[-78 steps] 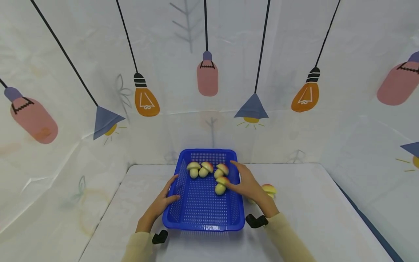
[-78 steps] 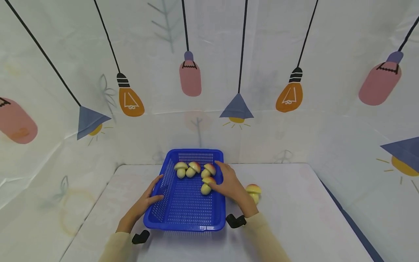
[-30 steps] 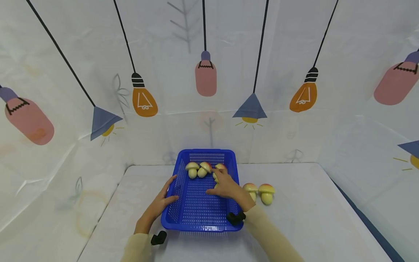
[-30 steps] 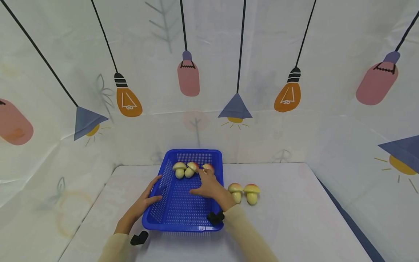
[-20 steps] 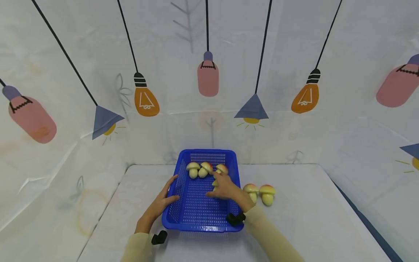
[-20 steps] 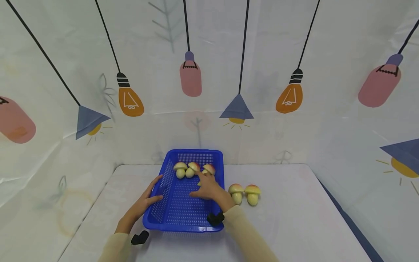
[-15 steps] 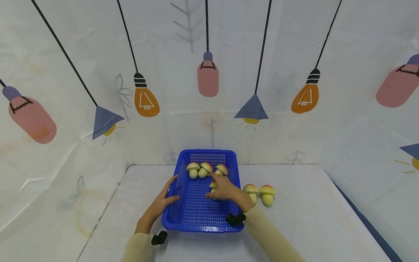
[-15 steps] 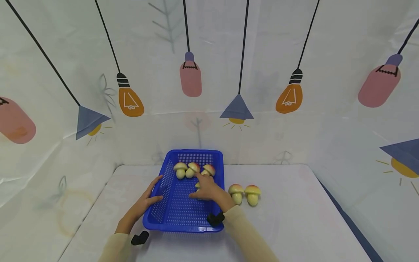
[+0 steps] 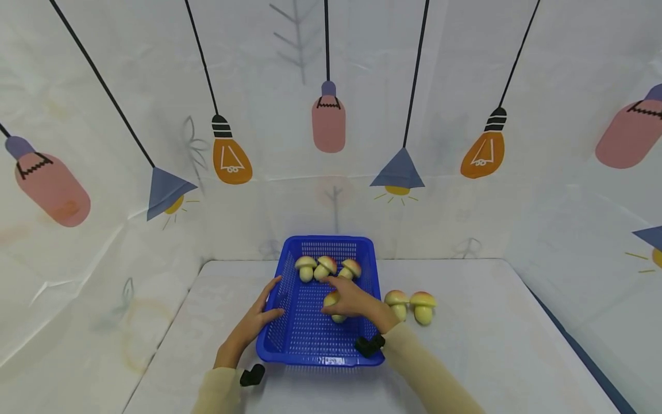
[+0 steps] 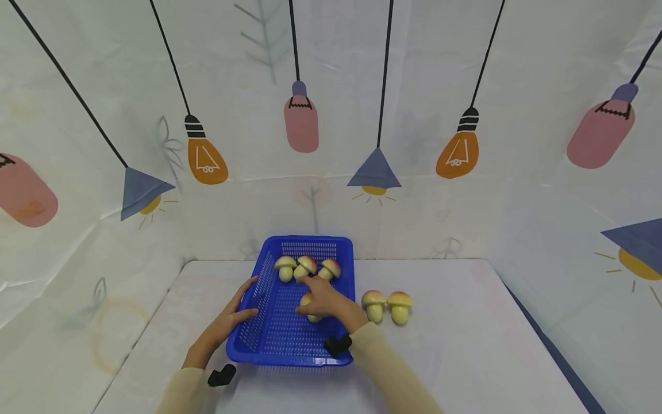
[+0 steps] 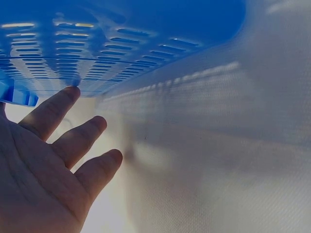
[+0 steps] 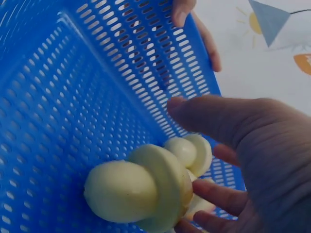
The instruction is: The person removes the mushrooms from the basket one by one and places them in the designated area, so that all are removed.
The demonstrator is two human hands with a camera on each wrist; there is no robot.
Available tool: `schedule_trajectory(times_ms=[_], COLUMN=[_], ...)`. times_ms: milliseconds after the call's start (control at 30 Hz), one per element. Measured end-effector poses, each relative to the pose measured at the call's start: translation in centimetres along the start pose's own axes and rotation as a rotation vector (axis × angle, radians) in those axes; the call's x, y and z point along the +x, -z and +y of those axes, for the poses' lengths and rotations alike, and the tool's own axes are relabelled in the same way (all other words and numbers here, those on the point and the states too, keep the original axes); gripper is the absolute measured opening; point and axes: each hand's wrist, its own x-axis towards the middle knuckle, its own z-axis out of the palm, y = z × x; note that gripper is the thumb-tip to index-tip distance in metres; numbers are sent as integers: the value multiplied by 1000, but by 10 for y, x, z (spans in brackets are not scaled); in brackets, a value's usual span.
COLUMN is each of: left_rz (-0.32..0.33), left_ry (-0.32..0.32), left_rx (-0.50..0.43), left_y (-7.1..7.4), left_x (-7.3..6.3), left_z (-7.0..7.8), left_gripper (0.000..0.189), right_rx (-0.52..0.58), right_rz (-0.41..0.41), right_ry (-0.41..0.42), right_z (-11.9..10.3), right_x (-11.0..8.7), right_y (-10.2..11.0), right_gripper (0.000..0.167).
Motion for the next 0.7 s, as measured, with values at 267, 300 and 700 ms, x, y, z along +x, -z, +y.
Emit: schedule_trajectory(times_ms=[267,300,700], left_rz=[9,8,7], left_ry=[18,17,8], left_rx=[14,13,5], left_y=[0,0,-1], left_x=[0,0,0], left_z=[1,1,0], left_gripper=[81,81,80], right_rx=[-32,-39,11], right_rz=[-57,-61,-80], right_ry=[-34,-44,-86], right_z=[-1,-1,0], right_x=[0,0,-2], right_y=[-2,-3,-5], right_gripper=[66,65,58])
